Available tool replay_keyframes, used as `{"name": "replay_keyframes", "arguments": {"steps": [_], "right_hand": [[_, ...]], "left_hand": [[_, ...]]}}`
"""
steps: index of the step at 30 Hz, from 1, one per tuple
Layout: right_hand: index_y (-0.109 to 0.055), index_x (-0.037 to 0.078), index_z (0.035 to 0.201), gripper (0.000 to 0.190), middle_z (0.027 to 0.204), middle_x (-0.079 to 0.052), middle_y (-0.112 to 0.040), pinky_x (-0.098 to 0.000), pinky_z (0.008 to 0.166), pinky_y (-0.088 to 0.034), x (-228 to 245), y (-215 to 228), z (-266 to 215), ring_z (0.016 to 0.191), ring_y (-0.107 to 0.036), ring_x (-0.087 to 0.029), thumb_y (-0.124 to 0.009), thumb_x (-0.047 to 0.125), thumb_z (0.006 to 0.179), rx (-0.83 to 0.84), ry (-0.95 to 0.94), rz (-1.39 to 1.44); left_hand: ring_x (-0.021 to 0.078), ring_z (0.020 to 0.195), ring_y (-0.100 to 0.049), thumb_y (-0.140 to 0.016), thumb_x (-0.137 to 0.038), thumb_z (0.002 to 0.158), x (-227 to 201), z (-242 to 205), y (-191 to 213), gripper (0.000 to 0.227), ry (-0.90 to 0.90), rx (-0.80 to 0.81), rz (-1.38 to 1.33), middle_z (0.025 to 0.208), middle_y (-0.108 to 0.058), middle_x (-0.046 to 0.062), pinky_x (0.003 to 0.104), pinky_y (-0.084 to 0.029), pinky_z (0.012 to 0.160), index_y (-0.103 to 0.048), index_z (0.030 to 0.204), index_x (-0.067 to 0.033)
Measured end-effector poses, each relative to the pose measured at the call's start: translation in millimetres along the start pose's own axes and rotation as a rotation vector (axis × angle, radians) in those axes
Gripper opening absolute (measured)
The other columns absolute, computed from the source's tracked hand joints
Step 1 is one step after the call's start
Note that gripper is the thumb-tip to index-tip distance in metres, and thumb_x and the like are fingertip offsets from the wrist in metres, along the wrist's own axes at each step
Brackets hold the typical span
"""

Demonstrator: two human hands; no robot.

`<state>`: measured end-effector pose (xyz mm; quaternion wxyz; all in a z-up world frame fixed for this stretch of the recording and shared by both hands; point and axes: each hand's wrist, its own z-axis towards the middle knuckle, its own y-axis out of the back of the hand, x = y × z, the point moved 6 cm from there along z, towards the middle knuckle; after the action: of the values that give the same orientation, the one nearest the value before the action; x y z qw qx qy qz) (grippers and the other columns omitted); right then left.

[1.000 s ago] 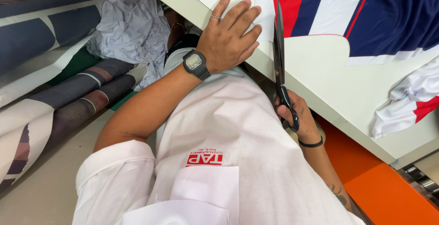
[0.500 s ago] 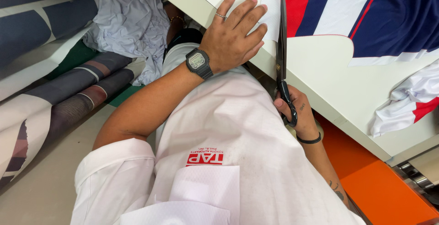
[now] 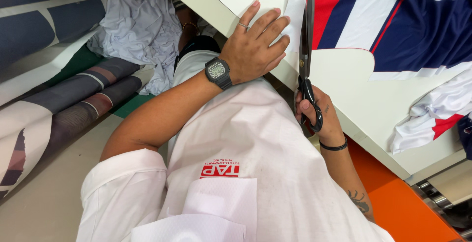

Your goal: The person uses large shears to cut a red, white, and blue sports jersey laid flat on a white table. They trim the edges and separate sections of the jersey, moving the fabric as needed to continue cutting.

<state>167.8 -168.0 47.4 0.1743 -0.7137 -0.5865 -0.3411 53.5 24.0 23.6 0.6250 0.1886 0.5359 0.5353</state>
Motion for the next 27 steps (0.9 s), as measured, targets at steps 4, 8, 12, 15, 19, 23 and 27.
{"name": "replay_keyframes", "arguments": {"steps": [4, 8, 12, 15, 19, 23, 27], "right_hand": [[-0.058, 0.005, 0.091, 0.079, 0.067, -0.002, -0.054, -0.0259, 0.057, -0.048, 6.1, -4.7, 1.7, 0.061, -0.058, -0.014, -0.064, 0.083, 0.078, -0.013, 0.002, -0.009], [-0.058, 0.006, 0.091, 0.077, 0.068, -0.001, -0.053, -0.0255, 0.058, -0.047, 8.0, -4.7, 3.2, 0.063, -0.057, -0.013, -0.065, 0.081, 0.08, -0.002, 0.01, 0.0], [-0.057, 0.007, 0.09, 0.071, 0.068, 0.0, -0.053, -0.0249, 0.058, -0.046, 7.6, -5.9, 3.0, 0.061, -0.057, -0.012, -0.069, 0.077, 0.082, -0.001, 0.007, 0.035], [-0.057, 0.008, 0.086, 0.066, 0.066, 0.0, -0.053, -0.0243, 0.056, -0.046, 7.0, -4.6, 4.8, 0.058, -0.056, -0.012, -0.071, 0.072, 0.082, -0.018, -0.014, 0.02], [-0.056, 0.008, 0.083, 0.061, 0.065, 0.0, -0.054, -0.0237, 0.053, -0.045, 5.3, -3.0, 5.0, 0.056, -0.056, -0.012, -0.073, 0.066, 0.084, -0.028, -0.034, 0.006], [-0.058, 0.008, 0.084, 0.057, 0.063, 0.0, -0.054, -0.0231, 0.051, -0.043, 5.5, 0.4, 4.4, 0.054, -0.056, -0.011, -0.073, 0.063, 0.084, -0.041, -0.035, -0.032], [-0.058, 0.007, 0.084, 0.052, 0.062, 0.0, -0.055, -0.0229, 0.051, -0.043, 5.1, 2.2, 4.9, 0.053, -0.056, -0.011, -0.073, 0.057, 0.086, -0.03, -0.04, -0.048]], "left_hand": [[0.0281, 0.143, -0.047, -0.075, -0.031, 0.097, 1.4, -2.1, -1.0, 0.025, 0.004, -0.005, -0.005, 0.146, -0.057, 0.009, 0.057, -0.022, 0.126, -0.068, 0.112, -0.0114], [0.0282, 0.143, -0.046, -0.075, -0.031, 0.099, 2.6, -2.9, -5.0, 0.024, 0.002, -0.013, -0.006, 0.147, -0.056, 0.009, 0.057, -0.022, 0.126, -0.068, 0.112, -0.0115], [0.0278, 0.144, -0.046, -0.074, -0.031, 0.1, 2.5, -4.3, -6.7, 0.023, 0.004, -0.017, -0.012, 0.147, -0.056, 0.009, 0.057, -0.021, 0.127, -0.069, 0.112, -0.012], [0.0275, 0.144, -0.046, -0.074, -0.031, 0.1, 2.9, -3.9, -6.7, 0.023, 0.007, -0.023, -0.013, 0.144, -0.056, 0.009, 0.057, -0.021, 0.127, -0.069, 0.112, -0.0123], [0.0278, 0.143, -0.047, -0.074, -0.031, 0.099, 2.7, -4.6, -6.6, 0.023, 0.008, -0.02, -0.009, 0.147, -0.057, 0.009, 0.057, -0.022, 0.126, -0.069, 0.112, -0.0122], [0.0276, 0.143, -0.047, -0.075, -0.03, 0.099, 2.2, -3.6, -5.8, 0.022, 0.008, -0.032, -0.008, 0.146, -0.057, 0.009, 0.057, -0.022, 0.126, -0.069, 0.111, -0.0123], [0.0271, 0.142, -0.047, -0.074, -0.03, 0.099, 1.7, -3.0, -4.8, 0.021, 0.01, -0.041, -0.004, 0.146, -0.057, 0.009, 0.057, -0.022, 0.126, -0.069, 0.11, -0.0127]]}}
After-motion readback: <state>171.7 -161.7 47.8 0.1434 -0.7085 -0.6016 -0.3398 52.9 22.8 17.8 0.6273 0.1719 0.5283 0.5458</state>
